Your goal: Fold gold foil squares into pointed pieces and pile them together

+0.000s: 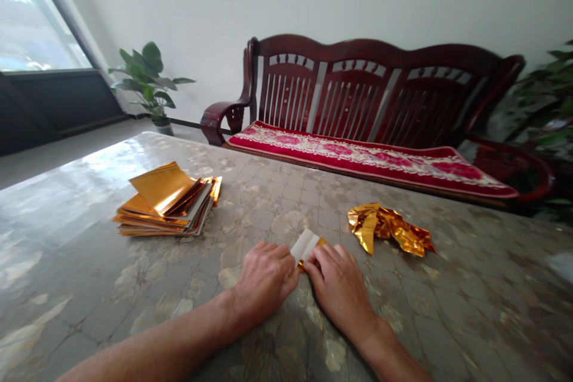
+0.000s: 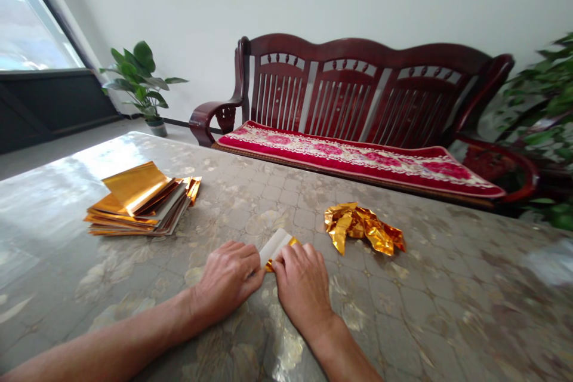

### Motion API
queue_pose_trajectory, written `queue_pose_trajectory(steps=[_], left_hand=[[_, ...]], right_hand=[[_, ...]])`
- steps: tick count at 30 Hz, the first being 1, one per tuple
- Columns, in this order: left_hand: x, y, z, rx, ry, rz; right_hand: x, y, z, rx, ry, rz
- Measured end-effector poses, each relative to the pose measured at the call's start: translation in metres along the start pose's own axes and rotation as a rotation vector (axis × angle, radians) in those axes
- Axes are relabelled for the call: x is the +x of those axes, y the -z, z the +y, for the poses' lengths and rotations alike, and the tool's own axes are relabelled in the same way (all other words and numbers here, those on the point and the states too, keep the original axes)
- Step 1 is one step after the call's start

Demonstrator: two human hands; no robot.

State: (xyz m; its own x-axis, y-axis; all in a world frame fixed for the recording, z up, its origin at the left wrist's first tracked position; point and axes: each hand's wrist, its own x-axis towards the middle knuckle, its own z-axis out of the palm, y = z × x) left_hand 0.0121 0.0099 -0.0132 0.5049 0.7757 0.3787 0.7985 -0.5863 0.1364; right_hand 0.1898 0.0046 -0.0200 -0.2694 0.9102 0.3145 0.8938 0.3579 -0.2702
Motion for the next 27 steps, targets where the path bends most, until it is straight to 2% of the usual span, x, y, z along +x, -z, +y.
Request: queue_pose_trajectory(steps=[20,27], left_hand=[[0.0012,-0.0048,0.0012,0.009,0.063,-0.03],[0.0035,-0.0017,0.0019,0.007,0.078,-0.101]], right_hand=[[0.0008,0.0021,-0.0013,-0.01,-0.03,-0.024],[0.0012,0.0027,-0.0008,0.043,-0.044,-0.015]])
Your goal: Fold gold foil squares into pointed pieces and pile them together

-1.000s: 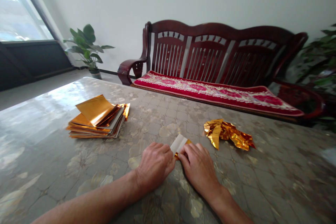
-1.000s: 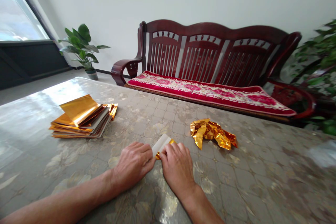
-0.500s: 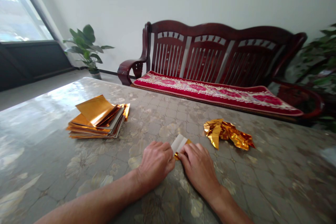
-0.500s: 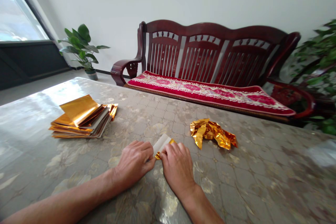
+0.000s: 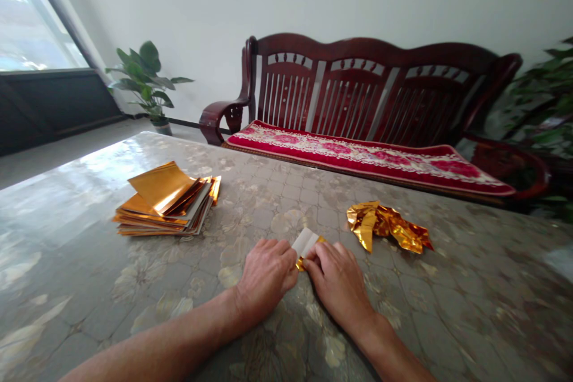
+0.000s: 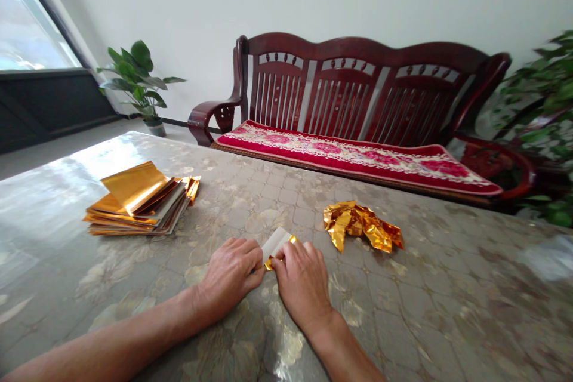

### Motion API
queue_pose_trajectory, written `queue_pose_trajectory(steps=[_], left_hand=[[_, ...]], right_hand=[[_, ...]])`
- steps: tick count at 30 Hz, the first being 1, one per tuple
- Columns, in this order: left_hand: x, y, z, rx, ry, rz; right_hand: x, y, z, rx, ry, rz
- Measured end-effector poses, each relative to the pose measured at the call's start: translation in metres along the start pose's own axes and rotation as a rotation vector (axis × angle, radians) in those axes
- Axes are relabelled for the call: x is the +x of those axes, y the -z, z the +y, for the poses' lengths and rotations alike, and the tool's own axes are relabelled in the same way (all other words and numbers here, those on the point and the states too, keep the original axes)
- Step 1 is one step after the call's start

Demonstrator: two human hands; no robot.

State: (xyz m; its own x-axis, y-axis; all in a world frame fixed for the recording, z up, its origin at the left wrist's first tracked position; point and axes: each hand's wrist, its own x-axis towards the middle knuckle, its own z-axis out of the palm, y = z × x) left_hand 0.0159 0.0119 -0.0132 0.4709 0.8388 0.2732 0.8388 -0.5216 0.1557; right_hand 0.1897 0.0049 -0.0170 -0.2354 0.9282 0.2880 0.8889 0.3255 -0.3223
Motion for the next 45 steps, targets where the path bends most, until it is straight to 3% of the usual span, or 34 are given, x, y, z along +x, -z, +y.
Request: queue_pose_trajectory(steps=[9,17,31,45], left_hand=[[-0.002,0.006,0.003,-0.146,-0.02,-0.104],[-0.001,0.011,0.005,-0.082,-0.027,-0.165],[-0.003,0.009,0.005,-0.074,-0.031,-0.133],[-0.001,0.014,0.002,-0.091,-0.003,-0.134]], right_hand=[[0.002,-0.001,0.004,0.029,-0.057,-0.009],[0.002,-0.001,0.003,0.018,-0.072,-0.048],[-0.002,0.001,-0.004,-0.042,-0.072,0.027],[0.001,0.004,0.0,0.043,-0.111,-0.037]])
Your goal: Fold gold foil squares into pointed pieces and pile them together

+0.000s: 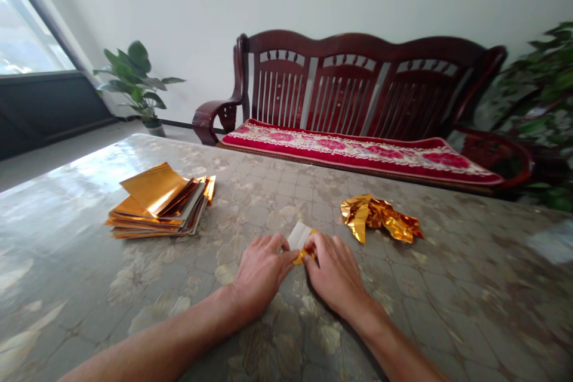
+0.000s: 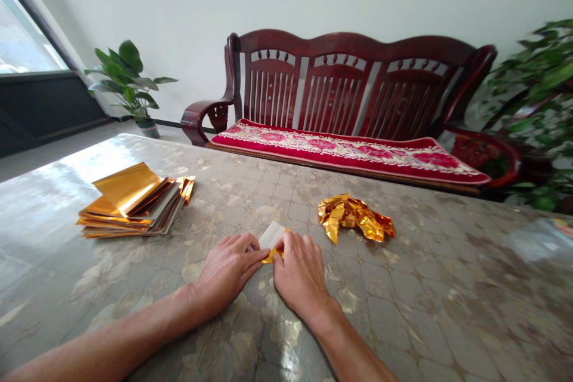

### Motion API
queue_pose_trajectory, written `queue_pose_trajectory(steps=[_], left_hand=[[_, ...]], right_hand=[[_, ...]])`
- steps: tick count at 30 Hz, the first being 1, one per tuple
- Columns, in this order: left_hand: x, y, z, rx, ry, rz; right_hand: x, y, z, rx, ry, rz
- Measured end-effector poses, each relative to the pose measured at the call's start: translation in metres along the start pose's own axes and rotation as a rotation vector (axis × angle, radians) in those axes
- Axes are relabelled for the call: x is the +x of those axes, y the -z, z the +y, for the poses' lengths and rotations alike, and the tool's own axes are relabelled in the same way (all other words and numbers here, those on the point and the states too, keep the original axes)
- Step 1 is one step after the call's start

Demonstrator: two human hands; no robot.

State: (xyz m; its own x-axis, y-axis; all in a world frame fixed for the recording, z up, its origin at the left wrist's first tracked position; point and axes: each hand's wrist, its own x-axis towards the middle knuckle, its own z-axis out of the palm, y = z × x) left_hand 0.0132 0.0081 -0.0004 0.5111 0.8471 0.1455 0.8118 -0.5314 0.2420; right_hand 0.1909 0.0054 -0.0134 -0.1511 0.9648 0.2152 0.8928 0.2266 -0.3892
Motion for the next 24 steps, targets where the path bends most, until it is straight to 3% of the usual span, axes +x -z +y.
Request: queue_pose_trajectory(steps=[9,19,24], left_hand=[[-0.011,-0.003,0.004,0.213,-0.217,-0.016],[-0.028,0.0,0.006,0.274,-0.221,-0.048],[-0.023,-0.004,0.012,0.237,-0.222,-0.041]], right_hand=[[0.0,0.003,0.002,0.02,0.019,-0.018],[-0.001,0.003,0.001,0.012,0.012,-0.002],[-0.004,0.0,-0.003,-0.003,0.007,0.033]])
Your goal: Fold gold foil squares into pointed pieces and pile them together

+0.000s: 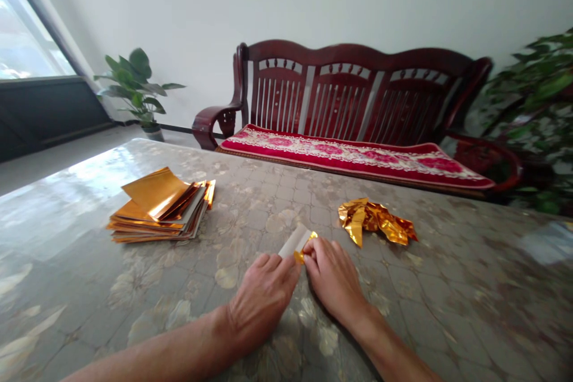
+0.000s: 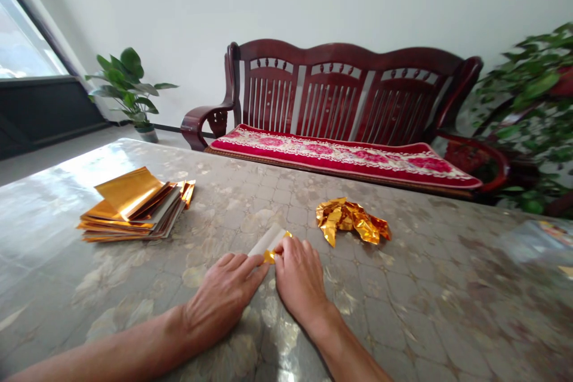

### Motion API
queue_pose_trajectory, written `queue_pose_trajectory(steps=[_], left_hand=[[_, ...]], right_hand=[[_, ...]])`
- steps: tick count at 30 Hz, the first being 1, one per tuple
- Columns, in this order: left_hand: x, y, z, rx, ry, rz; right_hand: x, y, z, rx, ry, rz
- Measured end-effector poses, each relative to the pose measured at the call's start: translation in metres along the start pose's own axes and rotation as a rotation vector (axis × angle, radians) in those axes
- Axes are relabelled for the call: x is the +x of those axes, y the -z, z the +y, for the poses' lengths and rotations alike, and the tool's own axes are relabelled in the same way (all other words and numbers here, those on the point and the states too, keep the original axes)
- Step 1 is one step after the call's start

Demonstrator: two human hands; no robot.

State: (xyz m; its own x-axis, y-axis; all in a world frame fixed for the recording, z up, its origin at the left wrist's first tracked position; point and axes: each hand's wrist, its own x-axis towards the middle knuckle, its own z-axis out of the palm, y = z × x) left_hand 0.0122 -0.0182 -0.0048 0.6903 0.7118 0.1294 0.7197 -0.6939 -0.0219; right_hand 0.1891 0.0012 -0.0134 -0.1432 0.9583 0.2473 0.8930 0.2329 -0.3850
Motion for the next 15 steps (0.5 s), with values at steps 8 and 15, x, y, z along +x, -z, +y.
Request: queue_pose_trajectory(steps=[8,15], left_hand=[[0.008,-0.004,-0.013,-0.086,0.024,0.017],[0.012,0.0,-0.05,-0.14,-0.041,0.083]], right_hand=[[-0.001,0.009,0.016,0.094,0.004,0.039],[0.003,0.017,0.03,0.019,0.171,0.034]])
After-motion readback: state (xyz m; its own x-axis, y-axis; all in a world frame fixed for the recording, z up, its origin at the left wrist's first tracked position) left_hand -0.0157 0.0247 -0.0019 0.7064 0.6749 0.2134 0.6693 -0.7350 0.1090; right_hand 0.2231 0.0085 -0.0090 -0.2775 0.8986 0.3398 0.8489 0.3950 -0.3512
